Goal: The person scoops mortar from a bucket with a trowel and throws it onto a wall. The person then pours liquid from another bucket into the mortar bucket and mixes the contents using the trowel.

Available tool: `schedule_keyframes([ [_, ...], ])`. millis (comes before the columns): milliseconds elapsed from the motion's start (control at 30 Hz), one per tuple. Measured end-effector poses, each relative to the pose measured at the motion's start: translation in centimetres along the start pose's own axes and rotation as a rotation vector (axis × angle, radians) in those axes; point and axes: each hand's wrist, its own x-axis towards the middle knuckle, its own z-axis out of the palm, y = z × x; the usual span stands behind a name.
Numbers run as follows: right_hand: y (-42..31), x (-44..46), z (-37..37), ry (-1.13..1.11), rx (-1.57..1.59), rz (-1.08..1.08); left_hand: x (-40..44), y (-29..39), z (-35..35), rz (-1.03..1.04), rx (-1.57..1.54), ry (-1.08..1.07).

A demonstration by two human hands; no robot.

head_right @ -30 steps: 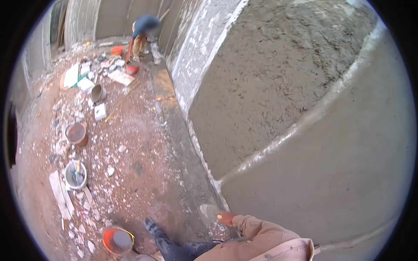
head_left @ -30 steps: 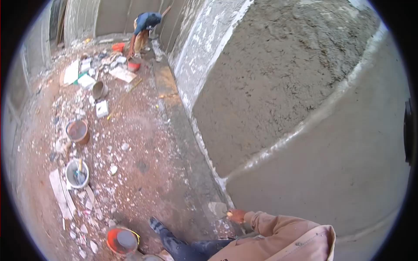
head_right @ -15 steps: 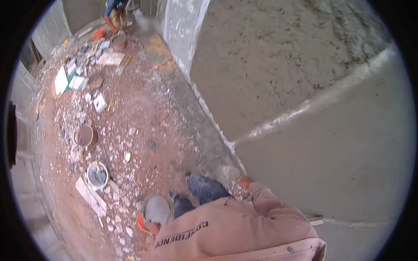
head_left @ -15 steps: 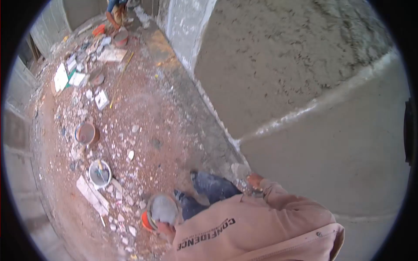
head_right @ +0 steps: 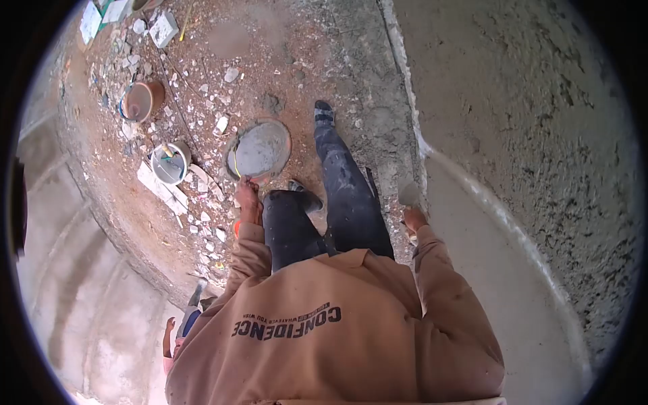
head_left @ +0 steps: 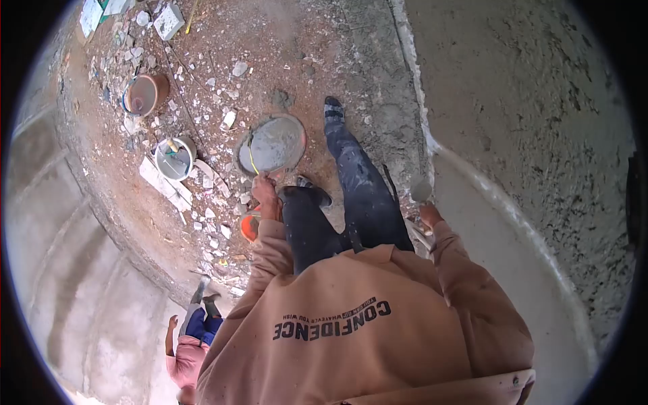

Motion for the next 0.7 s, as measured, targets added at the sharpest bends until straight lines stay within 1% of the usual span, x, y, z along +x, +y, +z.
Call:
schedule_keyframes([
  [33,-1.0,-0.4,-4.7,0.063,0.322,0.116,1.3,0.6,3.2,0.013,0.010,-0.056],
  [67,-3.3,-1.9,-10.2,0.122,0.640,0.236,1.6,1.8,6.8,0.018,0.067,-0.057],
  [100,-5.2,-2.9,-13.9,0.171,0.953,0.362,1.3,2.9,9.9,0.016,0.129,-0.052],
  [167,-6.5,-1.1,-18.1,0.199,1.111,0.335,3.0,3.3,15.2,-0.010,0.070,-0.119],
  [200,-6.9,0.6,-20.1,0.223,1.190,0.319,5.2,1.9,17.3,-0.007,0.081,-0.143],
  [300,-8.0,5.8,-25.0,0.132,1.176,0.231,11.2,-2.0,22.7,0.028,0.131,-0.278],
  [367,-9.4,10.0,-28.4,0.237,0.963,0.180,13.5,-3.6,25.7,0.040,0.168,-0.362],
  [433,-10.8,15.6,-30.5,0.359,0.724,0.125,14.3,-2.0,29.5,0.022,0.224,-0.440],
  [467,-11.1,19.0,-31.4,0.432,0.592,0.099,15.3,-2.6,30.8,0.012,0.184,-0.494],
  [533,-12.1,25.9,-35.4,0.422,0.456,0.168,17.4,-4.5,32.9,-0.012,0.097,-0.592],
  [600,-12.6,34.2,-38.5,0.522,0.458,0.276,18.0,-5.5,33.1,-0.062,0.006,-0.547],
  [633,-13.2,37.3,-40.6,0.512,0.441,0.247,18.2,-6.0,32.9,-0.092,-0.034,-0.518],
  [700,-14.6,42.8,-42.0,0.528,0.365,0.180,21.1,-6.4,31.8,0.016,0.045,-0.494],
])
